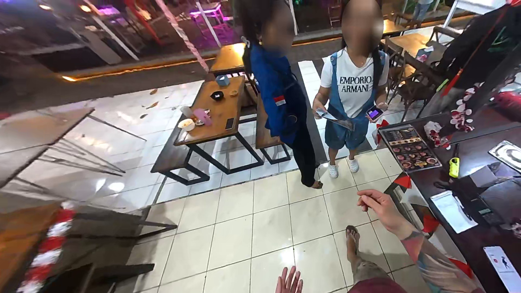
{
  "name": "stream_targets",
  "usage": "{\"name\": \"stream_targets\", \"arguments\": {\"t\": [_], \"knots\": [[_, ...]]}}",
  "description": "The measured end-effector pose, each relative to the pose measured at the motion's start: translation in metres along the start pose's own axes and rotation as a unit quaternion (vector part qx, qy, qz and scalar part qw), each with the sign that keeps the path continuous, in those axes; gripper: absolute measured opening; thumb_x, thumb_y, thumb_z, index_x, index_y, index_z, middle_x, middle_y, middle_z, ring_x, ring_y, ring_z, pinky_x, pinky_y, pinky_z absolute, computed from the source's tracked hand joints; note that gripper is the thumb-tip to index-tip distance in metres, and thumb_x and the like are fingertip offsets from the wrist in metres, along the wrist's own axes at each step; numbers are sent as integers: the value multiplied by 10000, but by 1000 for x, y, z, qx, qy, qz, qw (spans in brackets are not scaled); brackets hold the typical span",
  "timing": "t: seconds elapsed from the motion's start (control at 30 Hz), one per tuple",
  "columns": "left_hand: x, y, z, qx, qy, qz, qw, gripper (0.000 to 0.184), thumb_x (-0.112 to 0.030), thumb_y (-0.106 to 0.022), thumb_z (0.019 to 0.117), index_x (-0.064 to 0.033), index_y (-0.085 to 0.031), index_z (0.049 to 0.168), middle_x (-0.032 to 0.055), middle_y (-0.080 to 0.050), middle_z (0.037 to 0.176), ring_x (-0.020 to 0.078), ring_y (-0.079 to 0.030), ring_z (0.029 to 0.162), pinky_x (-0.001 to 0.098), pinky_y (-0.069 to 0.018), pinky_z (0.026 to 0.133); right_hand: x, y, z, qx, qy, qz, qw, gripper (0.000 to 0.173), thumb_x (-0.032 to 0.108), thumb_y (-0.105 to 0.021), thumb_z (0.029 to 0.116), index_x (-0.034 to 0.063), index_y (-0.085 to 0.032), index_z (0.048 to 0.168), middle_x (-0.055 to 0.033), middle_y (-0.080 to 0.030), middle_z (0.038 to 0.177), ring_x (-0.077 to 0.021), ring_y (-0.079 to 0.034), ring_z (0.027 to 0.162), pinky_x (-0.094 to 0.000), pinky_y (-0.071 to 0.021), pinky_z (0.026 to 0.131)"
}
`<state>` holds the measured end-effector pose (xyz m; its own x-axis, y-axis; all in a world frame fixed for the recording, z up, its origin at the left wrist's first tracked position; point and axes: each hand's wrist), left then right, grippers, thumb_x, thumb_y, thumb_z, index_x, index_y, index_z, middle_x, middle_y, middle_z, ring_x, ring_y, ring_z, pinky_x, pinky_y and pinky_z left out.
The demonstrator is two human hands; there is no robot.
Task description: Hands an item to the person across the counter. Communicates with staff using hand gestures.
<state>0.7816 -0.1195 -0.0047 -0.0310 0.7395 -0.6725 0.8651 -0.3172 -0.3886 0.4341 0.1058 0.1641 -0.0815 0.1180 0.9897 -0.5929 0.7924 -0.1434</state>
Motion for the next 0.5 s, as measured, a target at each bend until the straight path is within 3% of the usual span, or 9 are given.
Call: {"name": "stream_targets", "arguments": {"t": [0.2, 0.5], "knots": [[-37, -127, 82, 103, 9, 40, 994, 549, -463, -262, 1111, -163, -418, 1544, 114, -631, 1395, 255, -669, 1164, 433, -562, 927, 1, 66, 66, -76, 26, -1, 997, 285, 142, -529, 1061, -20, -681, 1240, -134, -728, 937, -194, -676, 772, -339, -590, 741], [-50, -304, 163, 174, 29, 133, 975, 544, -423, -270, 1117, -112, -450, 1525, 164, -650, 1361, 300, -676, 1159, 469, -557, 952, 11, 158, 138, -153, 54, -16, 987, 311, 156, -500, 1073, -26, -652, 1275, -134, -722, 969, -202, -671, 796, -348, -587, 754]]}}
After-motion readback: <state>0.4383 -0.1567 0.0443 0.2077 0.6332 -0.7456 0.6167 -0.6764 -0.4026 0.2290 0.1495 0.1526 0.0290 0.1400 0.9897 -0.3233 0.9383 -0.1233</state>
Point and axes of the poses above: each hand's wrist, its own z-axis towards the middle knuckle, its own y-axis out of the back of the hand, x = y × z
